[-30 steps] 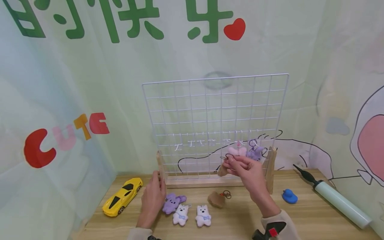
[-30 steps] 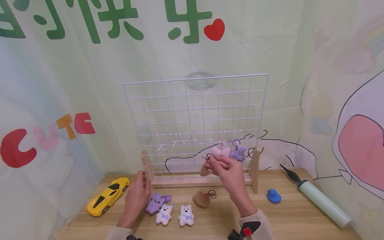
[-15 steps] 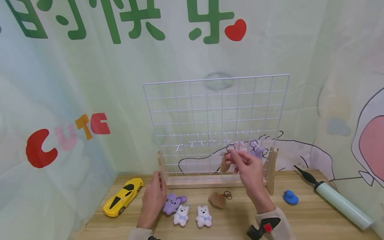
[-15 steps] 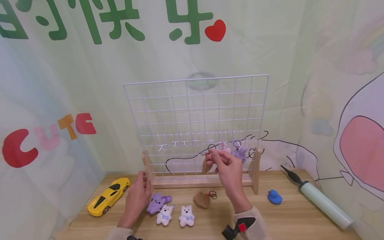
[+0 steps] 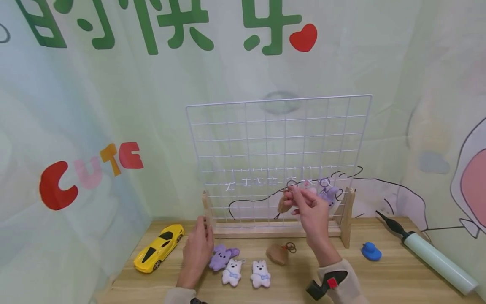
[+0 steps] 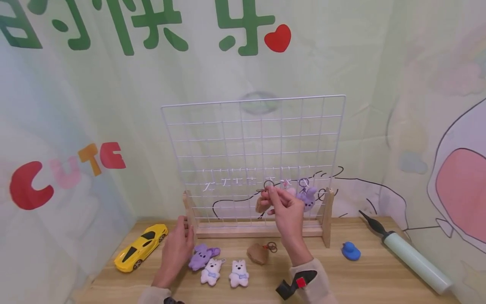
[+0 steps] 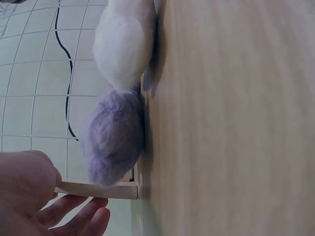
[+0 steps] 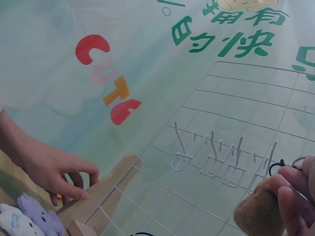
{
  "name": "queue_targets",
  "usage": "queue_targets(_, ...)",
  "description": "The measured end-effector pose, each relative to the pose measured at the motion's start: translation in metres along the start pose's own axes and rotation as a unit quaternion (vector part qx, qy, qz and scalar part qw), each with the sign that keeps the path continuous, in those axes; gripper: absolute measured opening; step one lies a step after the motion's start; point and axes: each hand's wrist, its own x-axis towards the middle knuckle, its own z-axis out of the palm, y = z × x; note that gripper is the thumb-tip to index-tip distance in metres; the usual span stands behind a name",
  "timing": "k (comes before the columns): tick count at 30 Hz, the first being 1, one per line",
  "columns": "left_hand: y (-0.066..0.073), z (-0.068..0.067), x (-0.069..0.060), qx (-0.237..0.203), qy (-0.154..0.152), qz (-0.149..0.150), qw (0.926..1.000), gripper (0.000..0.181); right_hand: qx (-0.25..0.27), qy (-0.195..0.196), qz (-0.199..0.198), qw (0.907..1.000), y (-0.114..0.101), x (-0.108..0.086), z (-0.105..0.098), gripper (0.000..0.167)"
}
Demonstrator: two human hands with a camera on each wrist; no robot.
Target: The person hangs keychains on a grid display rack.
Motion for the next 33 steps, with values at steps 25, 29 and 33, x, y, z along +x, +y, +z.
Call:
queue_targets(25,-0.001,-0.002,0.001,0.005,0.006,0.004,1.0,0.029,-0.02,0.006,0.005,0.9998,0.015,-0.007,-0.009,0.042)
queue_targets(29,-0.001,-0.003,0.0,0.0,0.01,0.013,0.9999,0.029,-0.05,-0.001,-0.014,0.9986,0.027,-0.018,-0.024,0.037)
queue_targets(33,-0.001,-0.003,-0.001,0.0,0.007,0.013,0.9999,0.028,-0.086,-0.022,0.002,0.9961,0.044,-0.03,-0.04,0.033)
